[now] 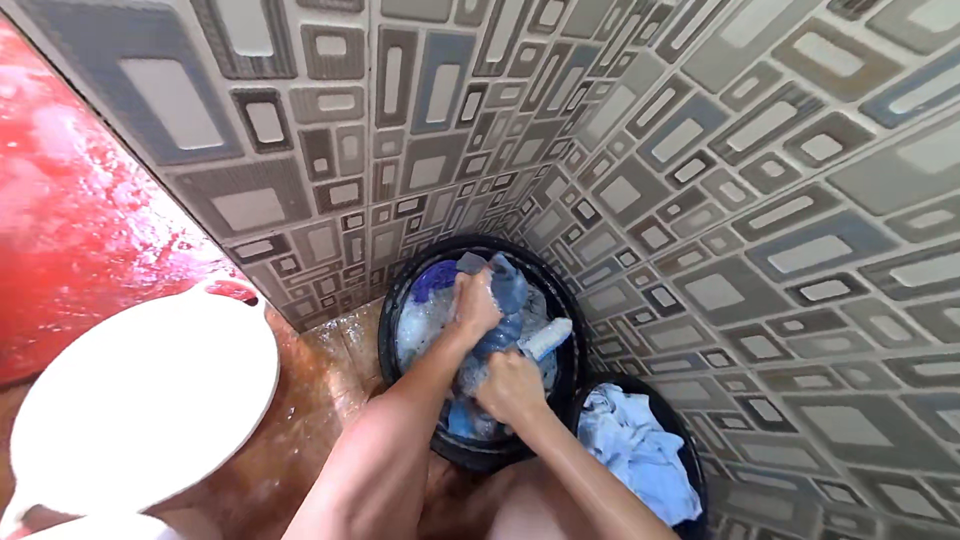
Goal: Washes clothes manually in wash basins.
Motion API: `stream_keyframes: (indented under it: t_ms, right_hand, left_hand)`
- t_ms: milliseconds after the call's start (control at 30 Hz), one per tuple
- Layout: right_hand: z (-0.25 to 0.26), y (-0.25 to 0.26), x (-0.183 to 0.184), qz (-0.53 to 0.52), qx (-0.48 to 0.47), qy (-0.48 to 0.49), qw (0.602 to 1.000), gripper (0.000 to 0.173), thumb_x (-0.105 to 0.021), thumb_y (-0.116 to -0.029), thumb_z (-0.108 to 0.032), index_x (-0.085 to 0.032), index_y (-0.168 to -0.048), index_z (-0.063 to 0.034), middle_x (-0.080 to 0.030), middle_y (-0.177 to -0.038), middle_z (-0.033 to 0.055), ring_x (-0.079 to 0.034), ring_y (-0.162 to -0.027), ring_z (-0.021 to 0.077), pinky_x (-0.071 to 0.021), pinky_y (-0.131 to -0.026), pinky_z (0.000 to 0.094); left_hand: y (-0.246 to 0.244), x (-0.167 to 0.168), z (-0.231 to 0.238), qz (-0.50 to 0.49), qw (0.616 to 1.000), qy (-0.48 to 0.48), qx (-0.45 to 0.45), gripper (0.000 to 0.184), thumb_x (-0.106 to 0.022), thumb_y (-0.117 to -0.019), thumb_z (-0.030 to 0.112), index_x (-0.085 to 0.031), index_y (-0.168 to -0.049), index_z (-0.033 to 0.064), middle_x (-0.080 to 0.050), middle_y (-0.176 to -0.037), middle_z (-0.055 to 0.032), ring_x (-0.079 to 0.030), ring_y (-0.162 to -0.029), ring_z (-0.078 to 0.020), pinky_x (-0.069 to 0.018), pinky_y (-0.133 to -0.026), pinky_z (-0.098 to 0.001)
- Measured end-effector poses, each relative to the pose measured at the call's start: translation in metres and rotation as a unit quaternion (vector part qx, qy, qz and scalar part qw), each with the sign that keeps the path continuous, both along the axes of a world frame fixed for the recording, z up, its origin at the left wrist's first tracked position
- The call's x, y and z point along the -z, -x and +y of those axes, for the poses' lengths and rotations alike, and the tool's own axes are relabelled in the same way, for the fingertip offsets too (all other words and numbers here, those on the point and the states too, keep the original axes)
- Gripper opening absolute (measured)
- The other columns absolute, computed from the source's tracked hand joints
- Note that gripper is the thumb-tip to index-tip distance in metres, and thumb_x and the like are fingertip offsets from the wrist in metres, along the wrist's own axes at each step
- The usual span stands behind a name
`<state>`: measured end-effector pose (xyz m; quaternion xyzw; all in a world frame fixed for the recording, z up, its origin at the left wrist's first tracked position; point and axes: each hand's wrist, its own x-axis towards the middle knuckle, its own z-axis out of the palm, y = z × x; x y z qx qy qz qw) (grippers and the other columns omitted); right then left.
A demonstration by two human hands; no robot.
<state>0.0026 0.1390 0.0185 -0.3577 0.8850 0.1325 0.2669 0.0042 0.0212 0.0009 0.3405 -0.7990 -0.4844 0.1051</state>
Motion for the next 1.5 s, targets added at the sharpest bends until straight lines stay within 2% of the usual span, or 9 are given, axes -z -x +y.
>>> stream_keyframes:
  t_ms: [133, 333, 567, 733, 867, 967, 1067, 1300, 1500]
  right_hand:
    - [-0.009, 0.0, 0.044, 0.028, 0.008, 0.03, 0.999, 0.048, -0.063, -0.0947, -0.043, -0.072, -0.116, -0.0005, -0.07, -0.121, 0.0223, -0.064, -0.12, 0.0404, -0.048, -0.098, 0.0613]
    - [-0.032, 0.019, 0.061, 0.009, -0.029, -0.026, 0.999, 0.054, -0.071, -0.0891, -0.036, -0.065, -0.128, 0.0005, -0.065, -0.13, 0.026, -0.059, -0.125, 0.0448, -0.0447, -0.1, 0.0672]
    - [-0.096, -0.069, 0.055, 0.045, -0.24, 0.008, 0.97, 0.026, -0.059, -0.095, 0.002, -0.069, -0.118, 0.0063, -0.067, -0.124, 0.0283, -0.059, -0.123, 0.0499, -0.0323, -0.108, 0.0729]
    - [-0.16, -0.16, 0.059, -0.094, -0.387, 0.081, 0.914, 0.032, -0.047, -0.1018, 0.003, -0.065, -0.127, 0.0065, -0.063, -0.135, 0.0253, -0.046, -0.14, 0.0445, -0.0251, -0.119, 0.0609]
    - [-0.211, -0.195, 0.081, -0.128, -0.489, 0.099, 0.857, 0.035, -0.048, -0.1008, 0.003, -0.062, -0.132, 0.0064, -0.044, -0.157, 0.0228, -0.028, -0.153, 0.0408, -0.0246, -0.121, 0.0564]
    - [-0.207, -0.189, 0.07, -0.157, -0.469, 0.121, 0.861, 0.036, -0.059, -0.1023, -0.017, -0.064, -0.136, -0.005, -0.053, -0.149, 0.0195, -0.039, -0.146, 0.0379, -0.0268, -0.119, 0.0577]
    - [-0.173, -0.143, 0.053, -0.168, -0.419, 0.118, 0.884, 0.038, -0.056, -0.1055, -0.027, -0.063, -0.139, -0.0099, -0.058, -0.146, 0.0153, -0.043, -0.144, 0.0354, -0.026, -0.12, 0.0586]
    - [-0.019, 0.052, 0.083, -0.104, -0.088, 0.116, 0.984, 0.04, -0.059, -0.1046, -0.024, -0.063, -0.137, -0.0003, -0.063, -0.134, 0.0289, -0.057, -0.129, 0.0469, -0.0382, -0.111, 0.0661]
    - [0.082, 0.105, 0.151, -0.207, 0.108, 0.093, 0.968, 0.039, -0.06, -0.1042, -0.021, -0.062, -0.134, 0.0052, -0.064, -0.129, 0.0304, -0.062, -0.122, 0.0446, -0.043, -0.108, 0.0601]
  left_hand:
    - [-0.003, 0.003, 0.008, 0.02, 0.995, 0.067, 0.071, 0.07, -0.076, -0.0813, -0.002, -0.051, -0.147, 0.0053, -0.057, -0.146, -0.0154, -0.048, -0.136, -0.0385, -0.0346, -0.114, -0.0539]
    - [-0.03, 0.018, -0.012, 0.063, 0.977, 0.156, 0.133, 0.064, -0.067, -0.0821, -0.014, -0.058, -0.141, 0.0068, -0.059, -0.145, -0.0125, -0.053, -0.135, -0.0318, -0.0346, -0.112, -0.0553]
    - [-0.211, 0.019, -0.085, -0.002, 0.935, 0.326, 0.139, 0.055, -0.08, -0.0732, -0.006, -0.068, -0.126, 0.0058, -0.066, -0.13, -0.015, -0.055, -0.128, -0.0381, -0.043, -0.107, -0.0565]
    - [-0.325, 0.011, -0.081, -0.101, 0.873, 0.477, 0.01, 0.036, -0.066, -0.0831, -0.011, -0.069, -0.114, 0.0072, -0.071, -0.114, -0.0135, -0.067, -0.101, -0.0417, -0.0569, -0.077, -0.0539]
    - [-0.352, 0.051, -0.073, -0.234, 0.912, 0.335, -0.037, 0.046, -0.055, -0.0889, -0.016, -0.065, -0.13, 0.0014, -0.062, -0.136, -0.0217, -0.06, -0.118, -0.0485, -0.0532, -0.089, -0.0578]
    - [-0.344, 0.102, -0.079, -0.338, 0.934, 0.091, 0.073, 0.065, -0.062, -0.0863, -0.012, -0.049, -0.148, 0.0008, -0.033, -0.161, -0.0273, -0.035, -0.142, -0.0555, -0.0311, -0.112, -0.07]
    - [-0.298, 0.104, -0.063, -0.356, 0.919, 0.051, 0.163, 0.062, -0.069, -0.0922, 0.01, -0.047, -0.149, 0.0036, -0.044, -0.153, -0.0266, -0.047, -0.136, -0.0497, -0.0391, -0.108, -0.0664]
    - [-0.18, 0.03, -0.023, -0.194, 0.95, 0.104, 0.222, 0.056, -0.062, -0.101, 0.023, -0.046, -0.152, 0.009, -0.041, -0.157, -0.0219, -0.044, -0.141, -0.0437, -0.0352, -0.113, -0.0623]
    - [-0.09, -0.051, 0.01, -0.073, 0.97, 0.097, 0.211, 0.057, -0.059, -0.1035, 0.035, -0.046, -0.153, 0.0117, -0.042, -0.158, -0.0189, -0.045, -0.142, -0.0385, -0.0364, -0.115, -0.0579]
